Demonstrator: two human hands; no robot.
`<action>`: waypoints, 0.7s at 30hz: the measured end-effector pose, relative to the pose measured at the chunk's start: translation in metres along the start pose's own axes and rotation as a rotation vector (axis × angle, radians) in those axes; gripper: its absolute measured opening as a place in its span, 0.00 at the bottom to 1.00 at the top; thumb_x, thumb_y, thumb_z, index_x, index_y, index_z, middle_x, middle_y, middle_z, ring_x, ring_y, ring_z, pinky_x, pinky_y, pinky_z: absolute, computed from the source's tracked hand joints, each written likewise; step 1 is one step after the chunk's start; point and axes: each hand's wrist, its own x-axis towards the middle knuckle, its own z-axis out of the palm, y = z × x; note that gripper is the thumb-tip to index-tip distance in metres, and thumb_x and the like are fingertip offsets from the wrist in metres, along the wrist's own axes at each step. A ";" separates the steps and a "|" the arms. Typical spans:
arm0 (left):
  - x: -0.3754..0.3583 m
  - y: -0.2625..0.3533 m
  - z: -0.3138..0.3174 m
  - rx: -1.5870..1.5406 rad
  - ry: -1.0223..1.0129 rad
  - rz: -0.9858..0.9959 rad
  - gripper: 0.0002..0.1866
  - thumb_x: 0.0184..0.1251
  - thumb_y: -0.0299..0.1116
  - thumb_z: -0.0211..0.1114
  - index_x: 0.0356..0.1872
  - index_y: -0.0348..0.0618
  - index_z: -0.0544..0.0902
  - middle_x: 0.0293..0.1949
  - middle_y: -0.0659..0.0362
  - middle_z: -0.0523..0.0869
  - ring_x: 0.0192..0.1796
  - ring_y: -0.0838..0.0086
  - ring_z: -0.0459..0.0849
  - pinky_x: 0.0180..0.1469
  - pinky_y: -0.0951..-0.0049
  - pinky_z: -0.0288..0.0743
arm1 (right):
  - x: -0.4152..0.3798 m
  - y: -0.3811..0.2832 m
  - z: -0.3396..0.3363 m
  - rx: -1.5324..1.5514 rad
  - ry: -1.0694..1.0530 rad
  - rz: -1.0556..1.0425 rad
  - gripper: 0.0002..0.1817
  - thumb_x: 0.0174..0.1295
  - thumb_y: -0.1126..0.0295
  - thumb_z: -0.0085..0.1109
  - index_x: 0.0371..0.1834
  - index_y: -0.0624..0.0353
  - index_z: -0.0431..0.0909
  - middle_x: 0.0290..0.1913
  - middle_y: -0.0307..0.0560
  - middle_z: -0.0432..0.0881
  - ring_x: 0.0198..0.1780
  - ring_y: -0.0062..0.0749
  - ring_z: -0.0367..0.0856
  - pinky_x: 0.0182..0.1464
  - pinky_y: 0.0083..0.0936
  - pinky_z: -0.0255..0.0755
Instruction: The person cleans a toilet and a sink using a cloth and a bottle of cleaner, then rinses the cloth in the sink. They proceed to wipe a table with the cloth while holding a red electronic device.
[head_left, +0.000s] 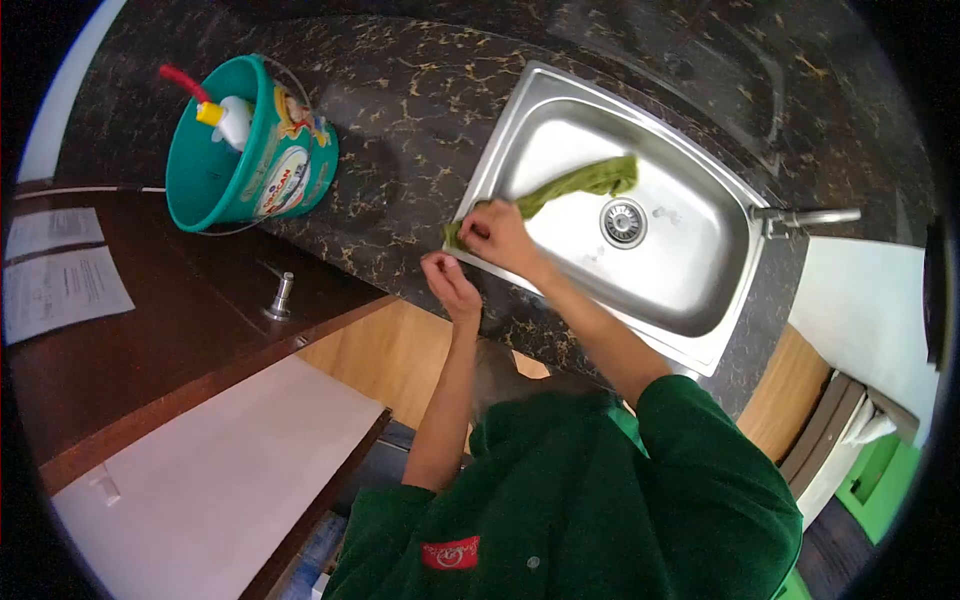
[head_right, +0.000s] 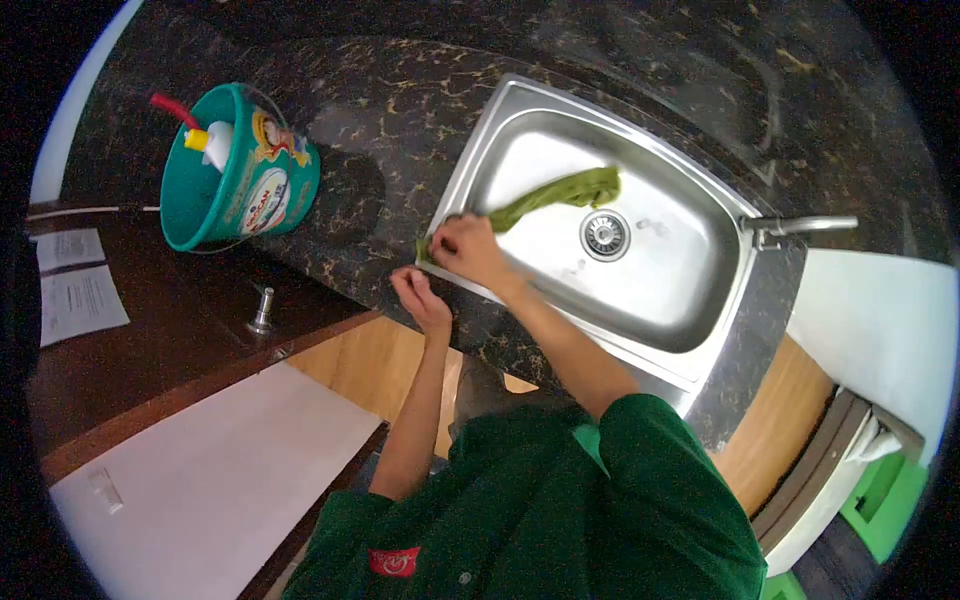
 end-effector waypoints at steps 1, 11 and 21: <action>-0.002 -0.013 0.002 0.053 0.075 0.020 0.13 0.78 0.39 0.48 0.41 0.38 0.69 0.38 0.58 0.68 0.42 0.72 0.67 0.48 0.70 0.65 | -0.017 -0.014 0.000 -0.057 -0.020 0.034 0.03 0.51 0.65 0.64 0.27 0.49 0.82 0.31 0.41 0.83 0.39 0.41 0.79 0.43 0.40 0.67; 0.000 -0.009 0.003 0.088 0.007 0.001 0.16 0.79 0.41 0.48 0.37 0.37 0.70 0.30 0.61 0.66 0.32 0.73 0.64 0.35 0.71 0.61 | -0.280 -0.028 -0.189 -0.401 -0.090 0.358 0.08 0.58 0.58 0.63 0.32 0.49 0.80 0.36 0.38 0.81 0.46 0.37 0.77 0.53 0.37 0.65; 0.001 -0.018 0.004 -0.022 -0.058 0.046 0.16 0.81 0.38 0.46 0.38 0.33 0.70 0.35 0.56 0.71 0.41 0.71 0.70 0.47 0.71 0.69 | -0.309 0.090 -0.380 -0.736 0.024 0.394 0.07 0.59 0.65 0.56 0.32 0.56 0.74 0.33 0.48 0.77 0.44 0.45 0.76 0.52 0.43 0.68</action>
